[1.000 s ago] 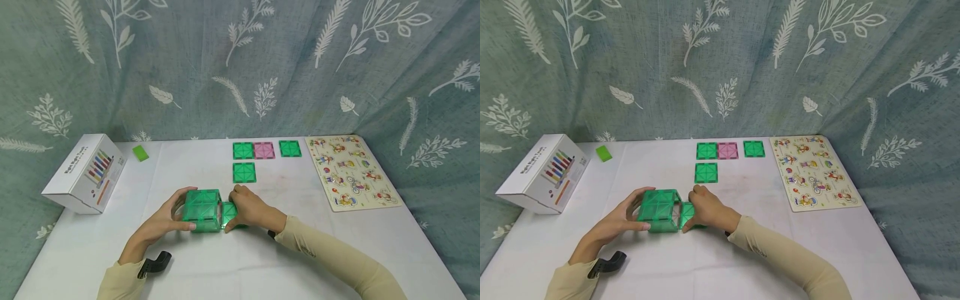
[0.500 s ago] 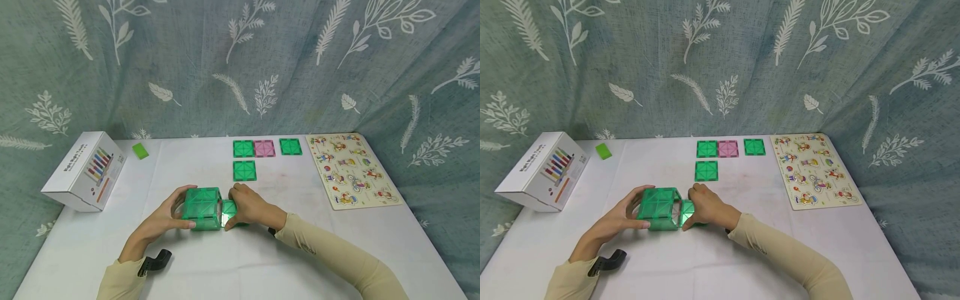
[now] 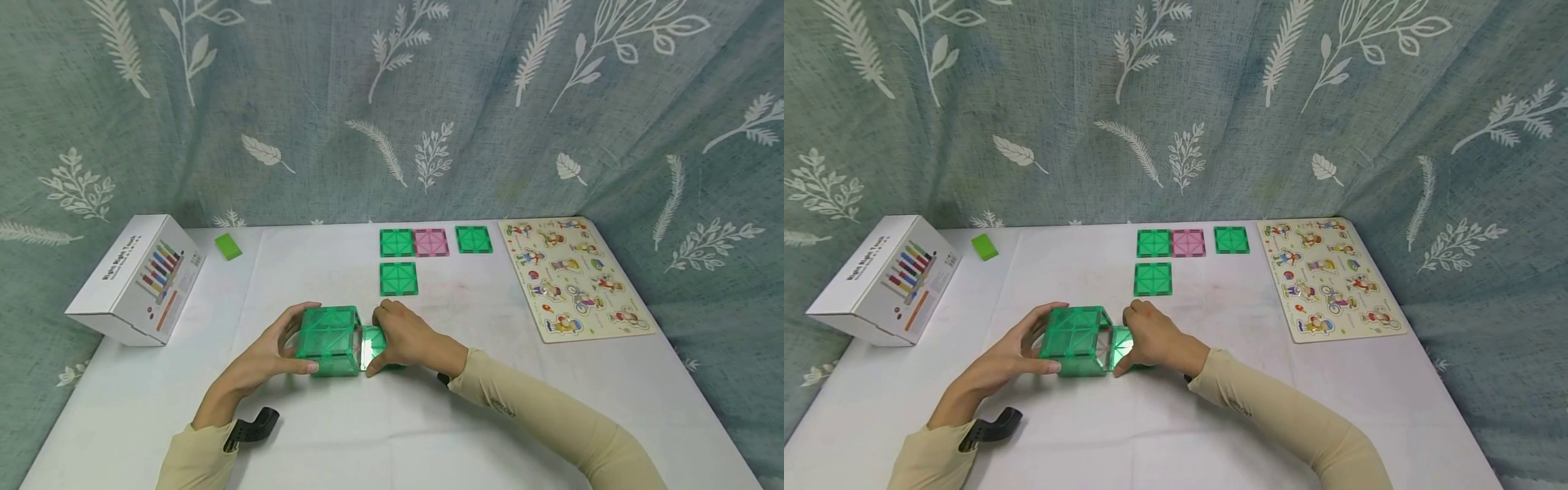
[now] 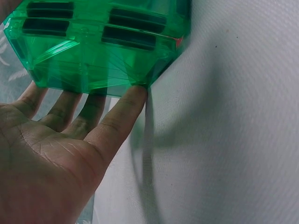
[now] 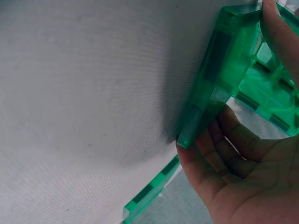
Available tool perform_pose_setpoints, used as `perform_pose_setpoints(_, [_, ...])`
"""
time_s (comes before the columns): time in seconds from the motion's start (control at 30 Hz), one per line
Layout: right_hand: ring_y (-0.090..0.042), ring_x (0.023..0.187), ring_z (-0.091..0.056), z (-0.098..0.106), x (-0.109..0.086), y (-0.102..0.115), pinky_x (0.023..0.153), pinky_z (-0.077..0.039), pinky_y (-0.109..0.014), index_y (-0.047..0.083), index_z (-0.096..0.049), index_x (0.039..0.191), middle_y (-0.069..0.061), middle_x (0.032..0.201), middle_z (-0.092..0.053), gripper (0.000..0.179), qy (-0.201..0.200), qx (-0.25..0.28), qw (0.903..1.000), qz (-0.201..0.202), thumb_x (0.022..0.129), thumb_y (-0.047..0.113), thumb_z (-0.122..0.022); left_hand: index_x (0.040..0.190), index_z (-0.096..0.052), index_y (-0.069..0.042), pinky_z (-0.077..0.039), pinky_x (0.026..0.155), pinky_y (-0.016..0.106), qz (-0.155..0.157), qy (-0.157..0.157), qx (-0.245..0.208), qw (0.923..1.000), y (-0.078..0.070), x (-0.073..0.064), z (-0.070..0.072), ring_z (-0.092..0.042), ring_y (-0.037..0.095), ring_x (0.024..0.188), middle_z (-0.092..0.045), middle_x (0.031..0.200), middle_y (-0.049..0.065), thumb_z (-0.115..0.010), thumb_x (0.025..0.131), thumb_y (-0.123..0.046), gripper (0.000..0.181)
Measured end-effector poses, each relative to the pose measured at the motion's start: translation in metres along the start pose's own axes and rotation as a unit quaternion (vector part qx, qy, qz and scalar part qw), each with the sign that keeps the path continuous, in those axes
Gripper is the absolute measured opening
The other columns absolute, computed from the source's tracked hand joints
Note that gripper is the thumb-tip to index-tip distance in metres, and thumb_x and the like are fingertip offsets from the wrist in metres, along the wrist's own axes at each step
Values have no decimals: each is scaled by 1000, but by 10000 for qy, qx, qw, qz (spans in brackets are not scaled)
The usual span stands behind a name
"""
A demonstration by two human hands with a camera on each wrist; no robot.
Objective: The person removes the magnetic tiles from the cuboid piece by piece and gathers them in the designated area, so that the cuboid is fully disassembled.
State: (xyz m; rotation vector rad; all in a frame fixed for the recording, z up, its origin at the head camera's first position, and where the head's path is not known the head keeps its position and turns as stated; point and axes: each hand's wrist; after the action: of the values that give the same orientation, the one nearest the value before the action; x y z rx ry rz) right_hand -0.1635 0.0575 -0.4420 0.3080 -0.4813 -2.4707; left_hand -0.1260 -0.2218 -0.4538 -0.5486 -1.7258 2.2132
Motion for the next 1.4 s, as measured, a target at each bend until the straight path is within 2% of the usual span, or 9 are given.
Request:
perform_pose_setpoints(0.1, [-13, 86, -47, -1, 0, 0, 75, -48, -24, 6, -61, 107, 1, 94, -54, 76, -8, -10, 10000, -5, 57, 52, -96, 155, -28, -24, -46, 106, 28, 4, 18, -39, 10000, 0, 0, 0, -16, 43, 153, -28, 160, 10, -85, 76, -10, 98])
perform_pose_setpoints(0.17, [-13, 87, -47, -1, 0, 0, 75, -48, -23, 6, -61, 108, 1, 95, -54, 77, -3, -18, 10000, -17, 57, 52, -95, 155, -28, -24, -46, 102, 20, 9, 27, -52, 10000, 0, 0, 0, -16, 43, 153, -27, 160, 11, -85, 76, -10, 98])
perform_pose_setpoints(0.23, [-13, 87, -47, -1, 0, 0, 75, -48, -23, 6, -60, 109, 1, 95, -54, 77, 3, 13, 10000, -31, 58, 52, -95, 155, -28, -24, -46, 104, 25, 23, 18, -36, 10000, 0, 0, 1, -16, 44, 153, -27, 160, 11, -85, 76, -10, 98])
perform_pose_setpoints(0.4, [-13, 89, -47, -1, 0, 2, 76, -48, -23, 7, -58, 113, 1, 98, -55, 79, 22, 68, 10000, -9, 59, 51, -95, 155, -29, -23, -43, 110, 46, 45, -40, 22, 10000, 0, -1, 2, -16, 44, 153, -28, 160, 12, -85, 76, -10, 98])
perform_pose_setpoints(0.63, [-13, 90, -51, -2, -2, 2, 76, -51, -25, 8, -55, 116, 0, 101, -58, 81, 100, 161, 9997, -138, 59, 50, -95, 156, -27, -24, -40, 112, 51, 36, 16, 13, 10000, 0, -1, 0, -16, 43, 153, -27, 160, 11, -84, 77, -11, 98])
perform_pose_setpoints(0.83, [-18, 104, -62, -2, -5, 2, 91, -55, -32, 7, -52, 126, -6, 114, -66, 85, 176, 309, 9993, -109, 63, 49, -93, 156, -27, -24, -36, 113, 59, 37, 14, 11, 10000, 0, 0, -1, -15, 44, 153, -26, 161, 13, -84, 77, -10, 99])
perform_pose_setpoints(1.1, [-18, 112, -61, -1, -7, 2, 100, -53, -34, 6, -56, 133, -5, 124, -66, 86, 278, 334, 9990, -98, 67, 48, -92, 157, -26, -26, -34, 114, 63, -14, 100, -5, 9999, 0, 0, 0, -9, 46, 155, -22, 164, 12, -84, 78, -11, 99])
perform_pose_setpoints(1.3, [-19, 117, -62, 2, -10, -4, 101, -52, -36, 8, -56, 135, -5, 130, -65, 77, 383, 660, 9969, -209, 74, 42, -89, 158, -24, -28, -27, 117, 67, 81, 146, -30, 9999, -1, 0, 0, -8, 46, 155, -17, 166, 10, -84, 78, -12, 101])
perform_pose_setpoints(1.4, [-20, 117, -62, 5, -11, -8, 101, -52, -37, 7, -56, 135, -6, 132, -65, 67, 501, 913, 9945, -100, 81, 36, -84, 158, -23, -28, -26, 117, 68, 72, 160, -52, 9998, -1, 0, 0, -7, 45, 156, -15, 167, 10, -83, 79, -12, 100])
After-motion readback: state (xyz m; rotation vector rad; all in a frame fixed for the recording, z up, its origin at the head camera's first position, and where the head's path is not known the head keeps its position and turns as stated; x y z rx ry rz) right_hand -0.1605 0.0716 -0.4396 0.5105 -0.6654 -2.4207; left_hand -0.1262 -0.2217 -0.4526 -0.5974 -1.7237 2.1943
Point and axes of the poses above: each hand's wrist, its own x-axis towards the middle knuckle, its own z-axis out of the back of the hand, y = z × x
